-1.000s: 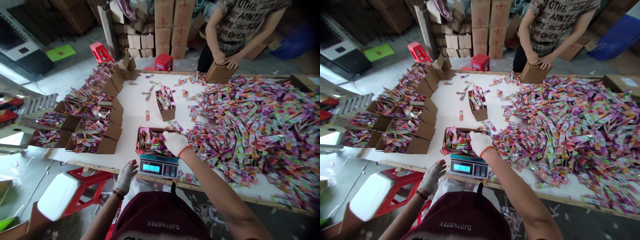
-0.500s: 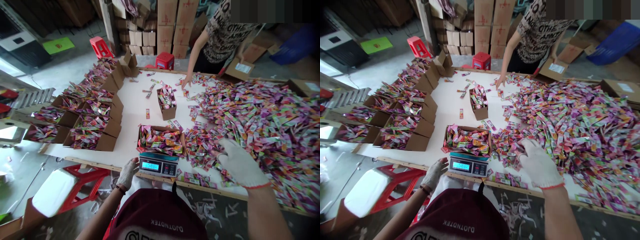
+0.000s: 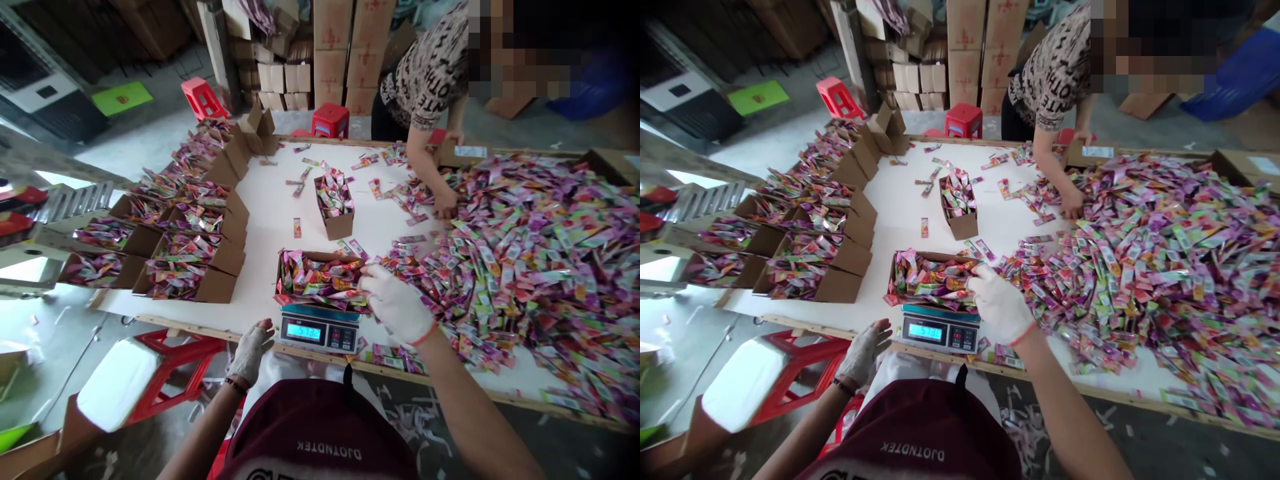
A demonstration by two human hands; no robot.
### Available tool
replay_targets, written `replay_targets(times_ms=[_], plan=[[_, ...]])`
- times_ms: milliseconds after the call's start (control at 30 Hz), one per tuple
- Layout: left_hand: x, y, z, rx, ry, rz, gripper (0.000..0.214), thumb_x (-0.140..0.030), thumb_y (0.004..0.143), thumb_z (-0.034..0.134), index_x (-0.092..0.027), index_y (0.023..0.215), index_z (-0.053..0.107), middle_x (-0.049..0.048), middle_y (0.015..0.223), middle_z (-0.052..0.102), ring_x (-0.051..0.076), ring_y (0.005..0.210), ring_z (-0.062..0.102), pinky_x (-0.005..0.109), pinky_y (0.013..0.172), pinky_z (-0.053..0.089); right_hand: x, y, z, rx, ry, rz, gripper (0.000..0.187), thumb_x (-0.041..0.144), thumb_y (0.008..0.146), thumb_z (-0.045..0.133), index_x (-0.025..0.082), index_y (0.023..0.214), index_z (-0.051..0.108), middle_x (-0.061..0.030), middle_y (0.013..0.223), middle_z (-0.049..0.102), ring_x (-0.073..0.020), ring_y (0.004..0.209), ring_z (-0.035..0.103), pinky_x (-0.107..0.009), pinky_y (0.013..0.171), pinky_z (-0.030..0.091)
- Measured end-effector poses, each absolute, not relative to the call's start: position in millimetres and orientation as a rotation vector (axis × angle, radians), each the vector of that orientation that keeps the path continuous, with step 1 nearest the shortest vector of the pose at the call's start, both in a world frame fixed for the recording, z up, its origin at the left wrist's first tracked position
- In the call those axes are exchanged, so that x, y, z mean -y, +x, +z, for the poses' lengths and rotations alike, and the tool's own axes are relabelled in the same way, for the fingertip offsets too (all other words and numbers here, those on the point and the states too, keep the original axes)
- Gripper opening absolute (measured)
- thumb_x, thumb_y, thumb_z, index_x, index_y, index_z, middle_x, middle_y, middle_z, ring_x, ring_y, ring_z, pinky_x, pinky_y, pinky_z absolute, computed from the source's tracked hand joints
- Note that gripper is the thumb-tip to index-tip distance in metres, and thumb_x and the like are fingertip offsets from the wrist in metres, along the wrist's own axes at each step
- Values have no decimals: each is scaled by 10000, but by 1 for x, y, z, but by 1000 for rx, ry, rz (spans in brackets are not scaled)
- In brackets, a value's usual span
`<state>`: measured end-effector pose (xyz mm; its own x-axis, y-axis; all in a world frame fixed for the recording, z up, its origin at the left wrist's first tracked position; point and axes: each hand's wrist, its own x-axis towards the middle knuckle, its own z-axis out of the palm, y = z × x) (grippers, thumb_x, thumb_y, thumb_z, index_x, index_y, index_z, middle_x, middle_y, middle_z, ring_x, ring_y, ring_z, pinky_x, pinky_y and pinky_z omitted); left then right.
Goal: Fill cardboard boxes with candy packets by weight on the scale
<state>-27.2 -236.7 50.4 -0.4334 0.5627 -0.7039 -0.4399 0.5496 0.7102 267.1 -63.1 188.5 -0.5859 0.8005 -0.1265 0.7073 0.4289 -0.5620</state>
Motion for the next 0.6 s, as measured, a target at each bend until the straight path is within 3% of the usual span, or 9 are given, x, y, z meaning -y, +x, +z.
replay_targets(times_ms=[167,333,500,600], plan=[[244,-32,46,-1671,48,1128,469,-455,747,746,-149,1096,680,173,1279,650,242,1027,691,341,841,545,70,355,215,2333,-1708,818,227,297,917,427,270,913,653,-49,916,700,-230,826,642,-379,776,493],[239,-30,44,-1646,56,1124,465,-441,746,745,-138,1094,691,182,1292,651,235,1009,695,324,819,545,74,414,213,2412,-1871,402,189,302,835,494,283,978,616,-162,1104,681,-320,1110,622,-473,946,482],[232,-30,47,-1642,98,1115,466,-443,735,758,-148,1091,700,186,1250,671,268,1053,698,371,881,552,73,337,215,2403,-1591,421,212,289,974,447,204,1080,611,-117,1108,643,-237,1065,611,-371,972,475],[231,-31,49,-1660,108,1112,470,-442,737,755,-154,1103,691,187,1247,669,273,1066,695,376,884,554,65,270,205,2621,-1558,370,199,272,956,519,194,1084,650,-110,1124,631,-256,1048,594,-392,927,464]])
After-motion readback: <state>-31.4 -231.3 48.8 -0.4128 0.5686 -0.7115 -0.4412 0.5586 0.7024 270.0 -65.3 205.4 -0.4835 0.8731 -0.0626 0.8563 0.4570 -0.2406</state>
